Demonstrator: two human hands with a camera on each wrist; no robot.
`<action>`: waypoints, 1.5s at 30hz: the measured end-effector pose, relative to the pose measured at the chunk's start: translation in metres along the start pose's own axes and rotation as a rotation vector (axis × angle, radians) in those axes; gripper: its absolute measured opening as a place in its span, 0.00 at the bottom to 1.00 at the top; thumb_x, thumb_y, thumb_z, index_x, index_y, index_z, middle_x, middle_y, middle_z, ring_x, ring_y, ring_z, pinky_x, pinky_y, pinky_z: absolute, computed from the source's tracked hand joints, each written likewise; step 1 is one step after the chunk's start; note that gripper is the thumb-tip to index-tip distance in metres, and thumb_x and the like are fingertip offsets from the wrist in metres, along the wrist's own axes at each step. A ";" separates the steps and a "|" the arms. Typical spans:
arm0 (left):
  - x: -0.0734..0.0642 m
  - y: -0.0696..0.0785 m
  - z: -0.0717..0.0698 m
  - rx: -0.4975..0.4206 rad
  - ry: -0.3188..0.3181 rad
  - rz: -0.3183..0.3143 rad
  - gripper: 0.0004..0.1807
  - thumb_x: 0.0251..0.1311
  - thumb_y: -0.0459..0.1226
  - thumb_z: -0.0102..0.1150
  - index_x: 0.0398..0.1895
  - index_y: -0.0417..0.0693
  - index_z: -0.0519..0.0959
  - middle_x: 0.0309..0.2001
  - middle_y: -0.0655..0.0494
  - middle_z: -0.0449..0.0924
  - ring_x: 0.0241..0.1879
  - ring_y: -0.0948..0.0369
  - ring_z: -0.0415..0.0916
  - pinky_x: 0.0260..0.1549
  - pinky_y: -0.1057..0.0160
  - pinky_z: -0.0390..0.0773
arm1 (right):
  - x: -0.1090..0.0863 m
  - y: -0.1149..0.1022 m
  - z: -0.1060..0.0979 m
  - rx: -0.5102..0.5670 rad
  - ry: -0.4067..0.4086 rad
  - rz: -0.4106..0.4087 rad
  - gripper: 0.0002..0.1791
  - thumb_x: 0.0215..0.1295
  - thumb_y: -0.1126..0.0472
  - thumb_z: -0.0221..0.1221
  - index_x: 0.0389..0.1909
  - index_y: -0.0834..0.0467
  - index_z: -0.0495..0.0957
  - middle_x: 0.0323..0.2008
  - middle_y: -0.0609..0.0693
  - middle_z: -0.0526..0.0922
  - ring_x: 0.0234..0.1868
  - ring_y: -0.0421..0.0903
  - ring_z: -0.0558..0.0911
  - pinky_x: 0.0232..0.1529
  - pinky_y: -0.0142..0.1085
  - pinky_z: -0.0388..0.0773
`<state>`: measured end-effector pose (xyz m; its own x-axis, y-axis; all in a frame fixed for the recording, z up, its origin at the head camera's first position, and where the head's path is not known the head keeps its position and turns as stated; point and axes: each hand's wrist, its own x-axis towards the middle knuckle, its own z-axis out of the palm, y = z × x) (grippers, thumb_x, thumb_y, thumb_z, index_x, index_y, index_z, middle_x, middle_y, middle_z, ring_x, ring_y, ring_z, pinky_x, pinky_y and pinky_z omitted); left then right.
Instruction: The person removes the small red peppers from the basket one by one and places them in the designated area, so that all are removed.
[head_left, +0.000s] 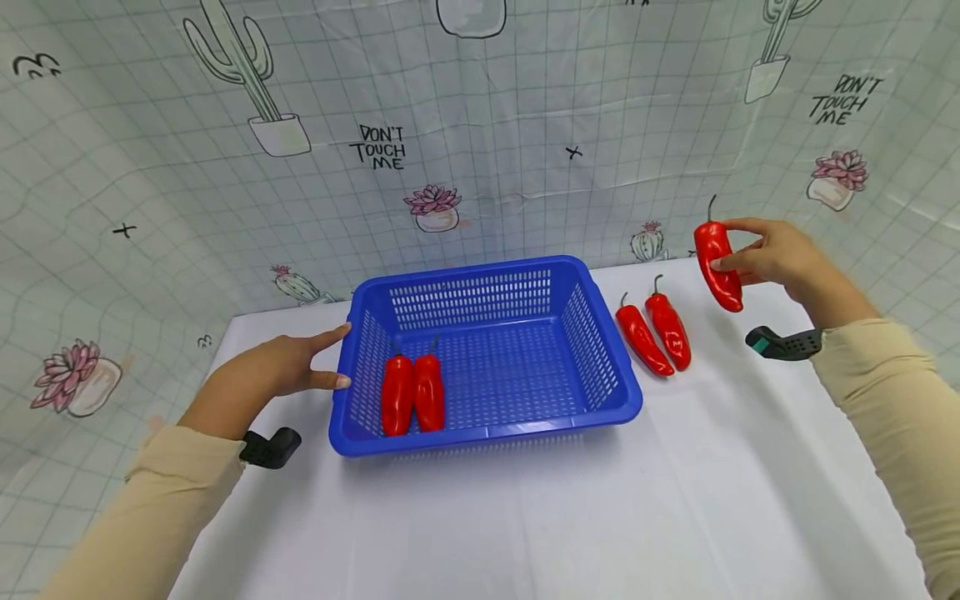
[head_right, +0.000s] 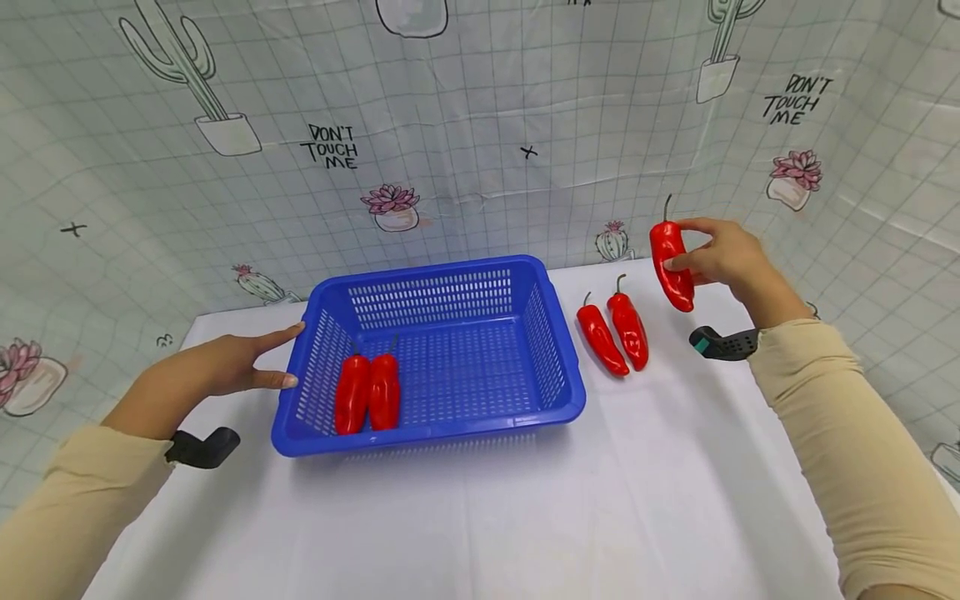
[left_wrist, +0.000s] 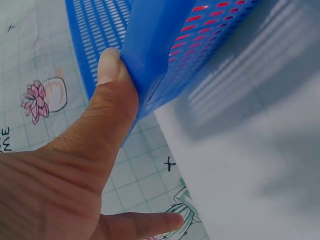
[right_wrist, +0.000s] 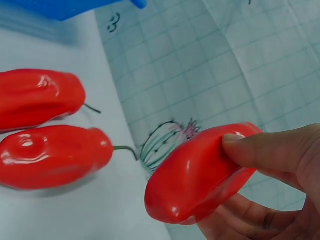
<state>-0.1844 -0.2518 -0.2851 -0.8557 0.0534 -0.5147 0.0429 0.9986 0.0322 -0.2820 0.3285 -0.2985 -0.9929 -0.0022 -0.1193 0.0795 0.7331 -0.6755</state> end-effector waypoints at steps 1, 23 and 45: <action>0.000 -0.001 0.000 0.001 0.001 -0.001 0.55 0.59 0.61 0.58 0.79 0.51 0.41 0.65 0.23 0.62 0.63 0.28 0.64 0.53 0.32 0.74 | 0.001 0.002 0.003 -0.004 -0.005 0.004 0.45 0.67 0.55 0.62 0.76 0.64 0.48 0.56 0.76 0.67 0.35 0.51 0.82 0.36 0.44 0.87; 0.002 0.001 0.008 -0.029 0.022 0.024 0.54 0.57 0.60 0.60 0.79 0.51 0.44 0.66 0.25 0.63 0.62 0.30 0.66 0.52 0.33 0.75 | 0.017 0.061 0.050 -0.082 -0.144 0.138 0.44 0.67 0.58 0.59 0.74 0.68 0.46 0.59 0.80 0.61 0.50 0.69 0.76 0.49 0.50 0.83; -0.001 -0.005 0.002 -0.048 0.031 0.041 0.53 0.59 0.59 0.60 0.79 0.50 0.43 0.66 0.24 0.63 0.63 0.30 0.66 0.54 0.32 0.73 | 0.023 0.067 0.059 -0.061 -0.146 0.116 0.41 0.69 0.56 0.58 0.74 0.69 0.49 0.58 0.78 0.66 0.46 0.60 0.79 0.45 0.42 0.85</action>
<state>-0.1825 -0.2568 -0.2861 -0.8693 0.0932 -0.4853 0.0540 0.9941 0.0942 -0.2942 0.3375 -0.3901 -0.9536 -0.0110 -0.3008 0.1824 0.7738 -0.6066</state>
